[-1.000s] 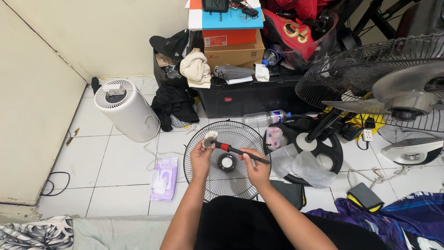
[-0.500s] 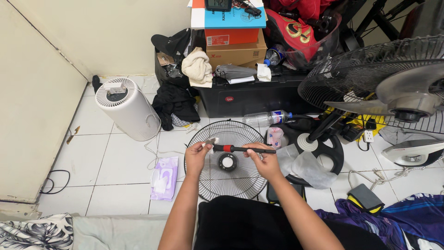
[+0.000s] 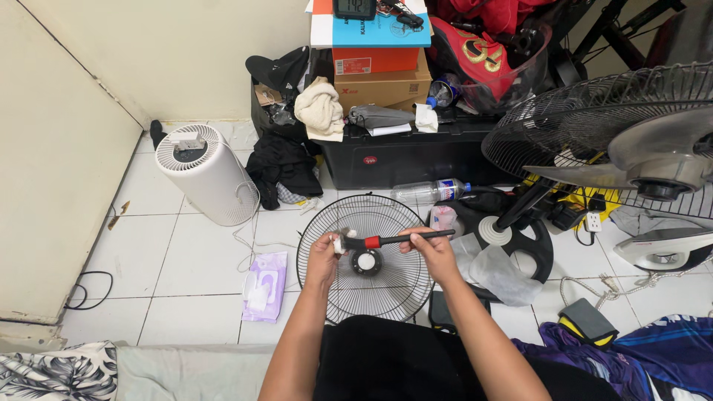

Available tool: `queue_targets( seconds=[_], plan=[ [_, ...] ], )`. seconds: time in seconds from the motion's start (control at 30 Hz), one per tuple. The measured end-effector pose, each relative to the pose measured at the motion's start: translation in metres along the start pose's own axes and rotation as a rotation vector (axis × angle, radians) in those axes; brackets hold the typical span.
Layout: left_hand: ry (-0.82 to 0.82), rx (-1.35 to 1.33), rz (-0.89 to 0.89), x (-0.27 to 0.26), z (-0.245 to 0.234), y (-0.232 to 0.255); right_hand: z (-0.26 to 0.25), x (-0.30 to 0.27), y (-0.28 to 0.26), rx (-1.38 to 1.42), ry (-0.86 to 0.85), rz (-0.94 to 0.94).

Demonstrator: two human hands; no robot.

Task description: The person removes the front grill of a standing fan and uses a brush to clean the fan blades and grill. They wipe the brush with a tissue and continue cleaning the grill.

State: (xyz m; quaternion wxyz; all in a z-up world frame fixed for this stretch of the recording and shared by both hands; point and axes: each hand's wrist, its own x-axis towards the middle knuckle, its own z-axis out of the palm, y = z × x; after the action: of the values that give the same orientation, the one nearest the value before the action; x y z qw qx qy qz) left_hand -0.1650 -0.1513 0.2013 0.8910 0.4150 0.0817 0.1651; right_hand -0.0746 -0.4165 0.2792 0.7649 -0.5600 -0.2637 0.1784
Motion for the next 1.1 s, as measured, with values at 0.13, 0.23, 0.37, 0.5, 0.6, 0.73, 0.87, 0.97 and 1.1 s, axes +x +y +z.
queue_targets(
  seconds=[0.13,0.23,0.37,0.5,0.6,0.73,0.87,0.97,1.1],
  plan=[
    [-0.024,0.002,0.024,0.001,0.001,-0.002,-0.007,-0.005,0.050,0.429,0.165,0.240],
    [-0.045,-0.030,0.019,0.001,0.001,-0.004,0.000,-0.015,0.078,0.673,0.300,0.411],
    [-0.023,-0.025,0.097,-0.001,-0.001,-0.009,-0.004,-0.015,0.097,0.671,0.400,0.423],
    [0.125,0.016,0.173,-0.003,-0.009,0.003,-0.021,-0.011,0.093,0.564,0.489,0.332],
    [0.090,0.120,0.201,-0.007,-0.011,0.005,-0.031,-0.013,0.073,0.419,0.460,0.251],
    [0.147,0.044,0.190,-0.008,0.000,0.002,-0.014,-0.015,0.052,0.379,0.282,0.101],
    [0.165,0.019,0.108,-0.014,0.018,0.013,0.009,-0.015,0.038,0.245,0.198,-0.035],
    [0.141,0.047,0.131,-0.020,0.027,0.022,0.025,-0.022,0.029,0.082,0.232,-0.104],
    [0.112,0.224,0.223,-0.025,0.035,0.034,0.049,-0.033,0.000,-0.192,0.215,-0.222]
  ],
)
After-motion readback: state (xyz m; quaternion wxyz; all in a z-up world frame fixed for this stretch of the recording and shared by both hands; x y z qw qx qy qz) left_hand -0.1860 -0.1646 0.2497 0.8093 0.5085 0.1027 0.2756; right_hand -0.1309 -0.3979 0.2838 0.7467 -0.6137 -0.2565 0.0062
